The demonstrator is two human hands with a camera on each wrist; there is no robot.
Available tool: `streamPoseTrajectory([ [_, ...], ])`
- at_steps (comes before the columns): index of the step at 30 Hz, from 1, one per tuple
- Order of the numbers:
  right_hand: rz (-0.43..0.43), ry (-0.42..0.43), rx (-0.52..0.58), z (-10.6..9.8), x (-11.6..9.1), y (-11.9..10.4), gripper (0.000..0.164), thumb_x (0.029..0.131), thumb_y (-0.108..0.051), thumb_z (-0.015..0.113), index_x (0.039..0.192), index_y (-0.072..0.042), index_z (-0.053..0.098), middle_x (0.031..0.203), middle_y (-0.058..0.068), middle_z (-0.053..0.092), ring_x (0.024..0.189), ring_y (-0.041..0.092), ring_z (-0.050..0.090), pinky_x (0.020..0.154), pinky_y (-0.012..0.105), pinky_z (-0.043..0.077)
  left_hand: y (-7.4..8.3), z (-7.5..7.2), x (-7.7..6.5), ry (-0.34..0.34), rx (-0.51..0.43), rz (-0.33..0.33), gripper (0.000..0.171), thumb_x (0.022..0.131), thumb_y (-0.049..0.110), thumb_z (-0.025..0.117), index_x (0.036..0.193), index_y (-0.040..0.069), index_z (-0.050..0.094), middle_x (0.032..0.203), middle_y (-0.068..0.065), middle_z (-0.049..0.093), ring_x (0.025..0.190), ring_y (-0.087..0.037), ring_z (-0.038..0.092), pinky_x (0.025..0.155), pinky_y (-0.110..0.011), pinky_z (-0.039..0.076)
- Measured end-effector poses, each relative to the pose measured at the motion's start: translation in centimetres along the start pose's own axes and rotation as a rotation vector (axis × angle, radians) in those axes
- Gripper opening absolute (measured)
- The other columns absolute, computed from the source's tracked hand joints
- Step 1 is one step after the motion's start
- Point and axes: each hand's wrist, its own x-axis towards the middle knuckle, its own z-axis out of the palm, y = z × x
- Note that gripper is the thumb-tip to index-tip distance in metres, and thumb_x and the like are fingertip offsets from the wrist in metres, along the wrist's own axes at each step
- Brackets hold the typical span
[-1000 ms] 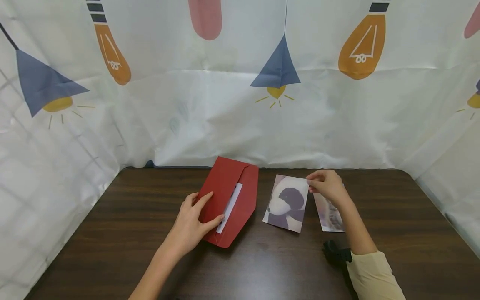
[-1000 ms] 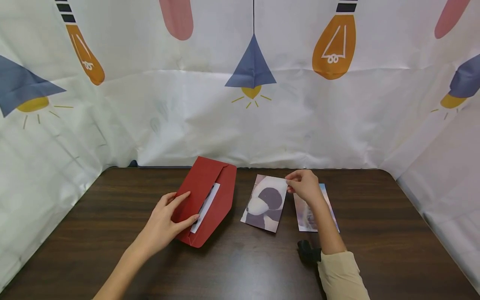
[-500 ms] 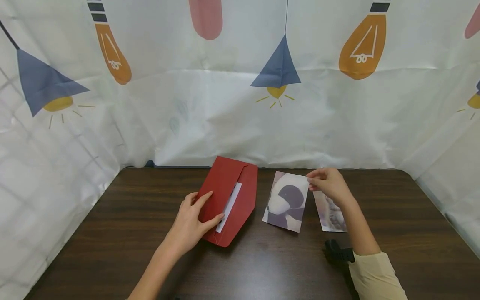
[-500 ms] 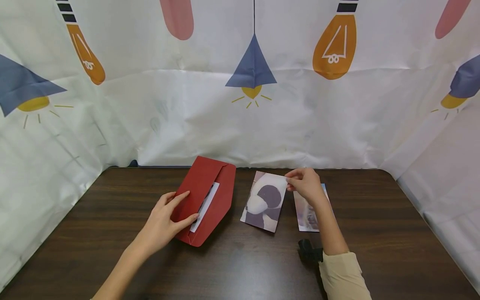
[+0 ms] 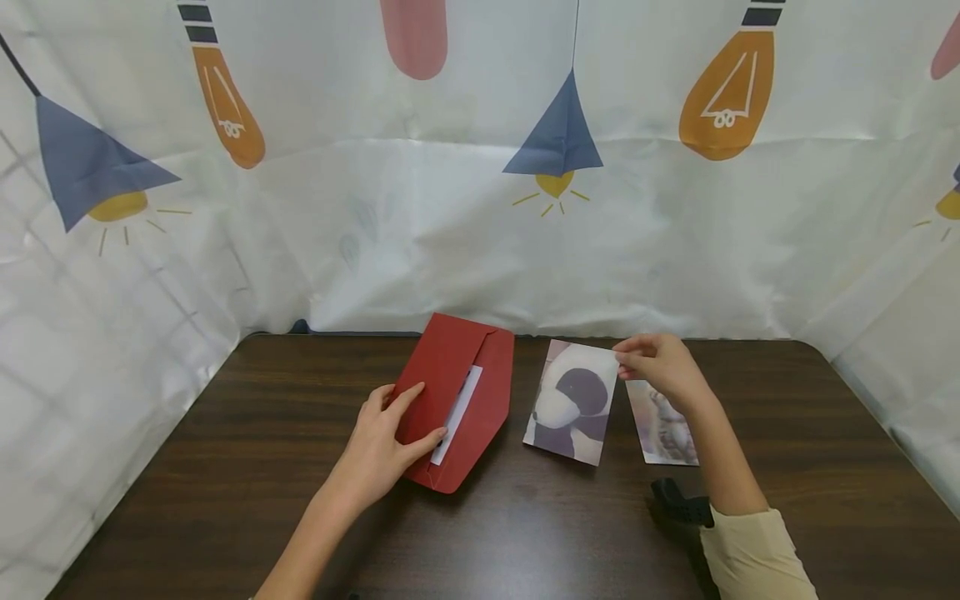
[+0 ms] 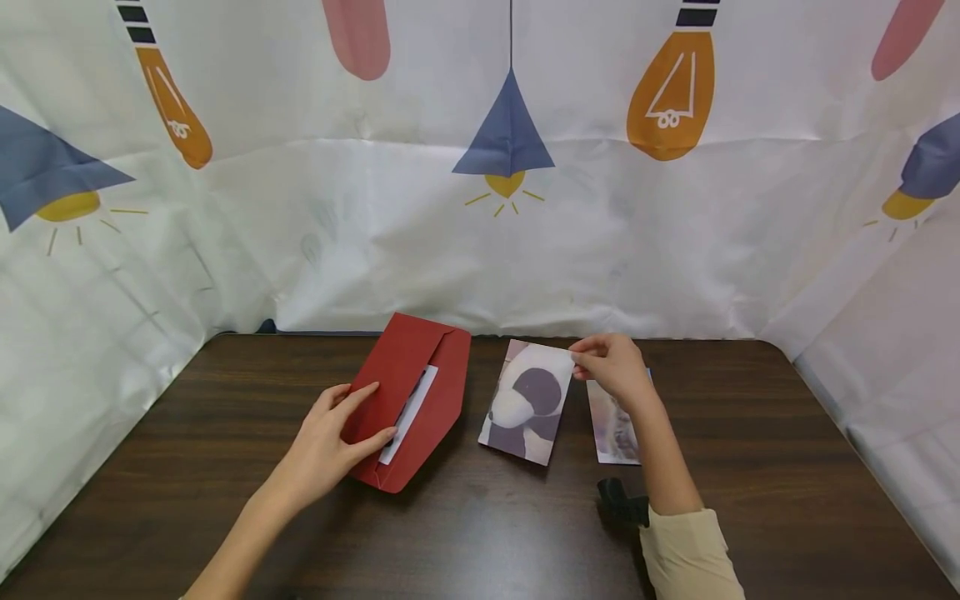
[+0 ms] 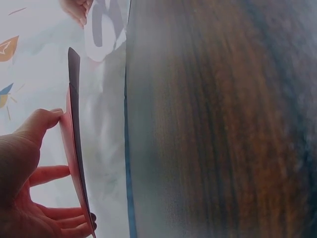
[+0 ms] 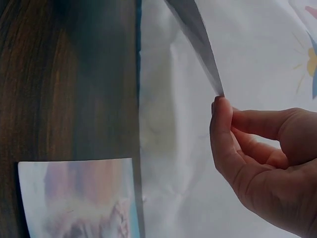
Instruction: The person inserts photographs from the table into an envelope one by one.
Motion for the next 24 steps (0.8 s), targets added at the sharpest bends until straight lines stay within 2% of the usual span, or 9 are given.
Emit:
streamPoseTrajectory([
  [5,0.015,-0.014,0.009,-0.1,-0.3,-0.4,0.035,0.108,-0.009,0.059,0.131,0.017,0.06,0.125,0.027,0.066,0.089,0.015,0.073,0.086,0.031,0.062,0.0,0.1,0.0,-0.007,0.005,-0.006,0.067,0.092,0.03,0.082,0.15,0.005,0.057,0.149,-0.029,0.045,0.131,-0.049,0.047,0.094,-0.058,0.059],
  [17,0.008,-0.029,0.057,-0.4,-0.7,-1.2,0.036,0.107,-0.006,0.058,0.132,0.019,0.057,0.128,0.029,0.063,0.085,0.009,0.071,0.083,0.025,0.061,0.1,0.3,-0.1,-0.021,0.009,-0.015,0.068,0.092,0.031,0.082,0.15,0.005,0.056,0.148,-0.029,0.044,0.131,-0.048,0.046,0.094,-0.058,0.059],
  [24,-0.001,-0.044,0.044,-0.6,-1.0,-1.7,0.037,0.107,-0.008,0.06,0.133,0.018,0.058,0.128,0.027,0.065,0.087,0.011,0.073,0.085,0.027,0.061,0.1,0.4,-0.1,-0.015,0.002,-0.005,0.068,0.092,0.031,0.082,0.149,0.005,0.057,0.147,-0.029,0.045,0.129,-0.048,0.047,0.093,-0.057,0.059],
])
